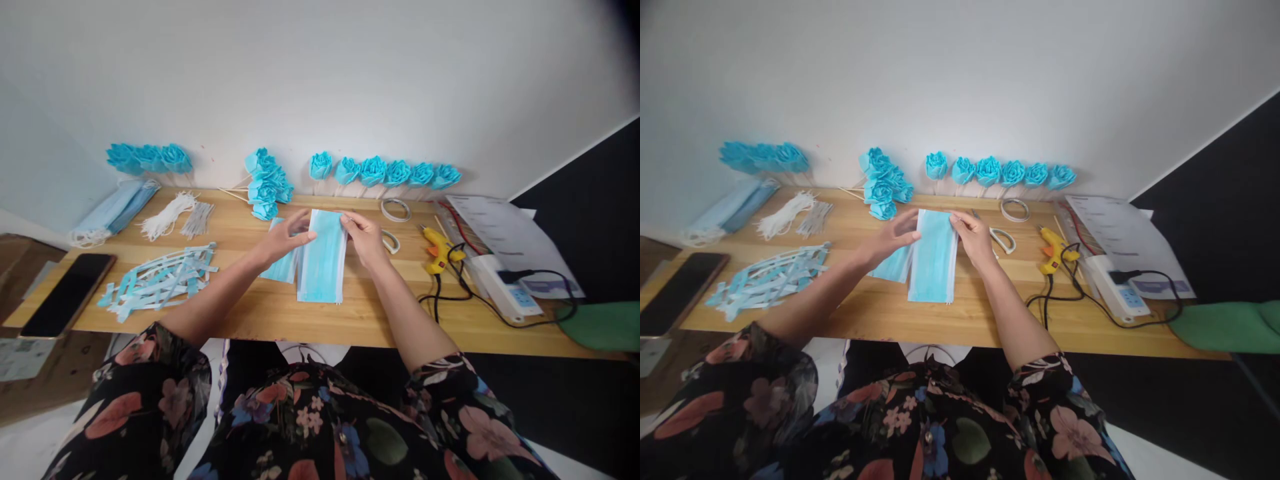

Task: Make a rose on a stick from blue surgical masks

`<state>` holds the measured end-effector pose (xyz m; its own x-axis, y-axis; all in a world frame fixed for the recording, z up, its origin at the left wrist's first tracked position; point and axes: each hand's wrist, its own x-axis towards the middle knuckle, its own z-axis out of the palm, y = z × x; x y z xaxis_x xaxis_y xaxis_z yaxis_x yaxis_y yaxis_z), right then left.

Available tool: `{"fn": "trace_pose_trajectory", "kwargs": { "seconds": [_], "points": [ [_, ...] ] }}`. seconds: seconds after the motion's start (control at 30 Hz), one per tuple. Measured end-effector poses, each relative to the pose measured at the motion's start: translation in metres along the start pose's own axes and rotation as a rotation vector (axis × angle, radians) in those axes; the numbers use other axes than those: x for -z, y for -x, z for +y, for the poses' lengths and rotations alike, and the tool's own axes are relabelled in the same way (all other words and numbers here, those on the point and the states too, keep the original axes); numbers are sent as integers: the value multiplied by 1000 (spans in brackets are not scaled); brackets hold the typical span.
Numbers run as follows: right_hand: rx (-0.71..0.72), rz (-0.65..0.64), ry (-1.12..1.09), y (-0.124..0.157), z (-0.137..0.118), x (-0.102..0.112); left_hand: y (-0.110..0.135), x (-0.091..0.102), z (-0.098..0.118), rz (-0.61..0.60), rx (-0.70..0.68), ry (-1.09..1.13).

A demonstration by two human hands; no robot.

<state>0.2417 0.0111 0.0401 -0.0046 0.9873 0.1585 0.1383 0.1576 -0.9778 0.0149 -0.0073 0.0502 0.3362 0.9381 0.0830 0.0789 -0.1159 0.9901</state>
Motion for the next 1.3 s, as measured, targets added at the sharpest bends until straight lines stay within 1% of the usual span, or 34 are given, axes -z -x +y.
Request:
{"fn": "trace_pose_trajectory", "kwargs": {
  "seconds": [0.03, 0.07, 0.1, 0.17, 0.27, 0.4, 0.5, 0.6, 0.7, 0.8, 0.83, 0.9, 0.93, 0.97, 1.0, 1.03, 1.1, 1.17, 1.23, 1.3],
  "points": [
    [-25, 1, -31, 0, -1, -1, -2, -7, 2, -34, 38, 49],
    [-46, -3, -54, 1, -2, -1, -4, -14, 3, -40, 83, 74],
    [-66, -8, -69, 1, -3, -2, -5, -20, 2, -19, 127, 91],
    [-98, -25, -83, 1, -4, -2, -6, -27, -3, 74, 183, 149],
    [-113, -72, -91, 2, -6, -3, -4, -27, -8, 214, 180, 264],
    [-86, -154, -25, 5, -9, -4, 1, -20, -5, 296, 179, 296],
    [-74, -181, -12, 7, -11, -6, 5, -20, 1, 301, 187, 364],
    [-63, -187, -58, 10, -12, -9, 6, -25, 4, 262, 216, 407],
    [-61, -211, -81, 13, -12, -15, 7, -30, 1, 243, 223, 372],
    [-52, -254, -36, 14, -12, -14, 7, -30, -1, 259, 223, 321],
    [-30, -256, 11, 12, -13, -11, 7, -29, -1, 274, 216, 319],
    [42, -208, 198, 7, -14, 2, 7, -25, 1, 309, 199, 345],
    [86, -125, 360, 3, -15, 11, 7, -22, 3, 320, 194, 369],
    [94, -37, 561, -1, -16, 20, 7, -19, 5, 323, 192, 391],
    [65, 47, 746, -4, -17, 30, 7, -16, 8, 321, 190, 405],
    [11, 94, 895, -7, -17, 40, 6, -14, 10, 320, 186, 409],
    [-86, 71, 1098, -11, -16, 55, 6, -10, 14, 333, 168, 392],
    [-141, 1, 1218, -12, -14, 63, 4, -7, 15, 368, 154, 363],
    [-155, -59, 1275, -10, -12, 67, 3, -5, 15, 399, 159, 354],
    [-168, -89, 1299, -9, -13, 67, 2, -4, 14, 409, 161, 383]
  ]
}}
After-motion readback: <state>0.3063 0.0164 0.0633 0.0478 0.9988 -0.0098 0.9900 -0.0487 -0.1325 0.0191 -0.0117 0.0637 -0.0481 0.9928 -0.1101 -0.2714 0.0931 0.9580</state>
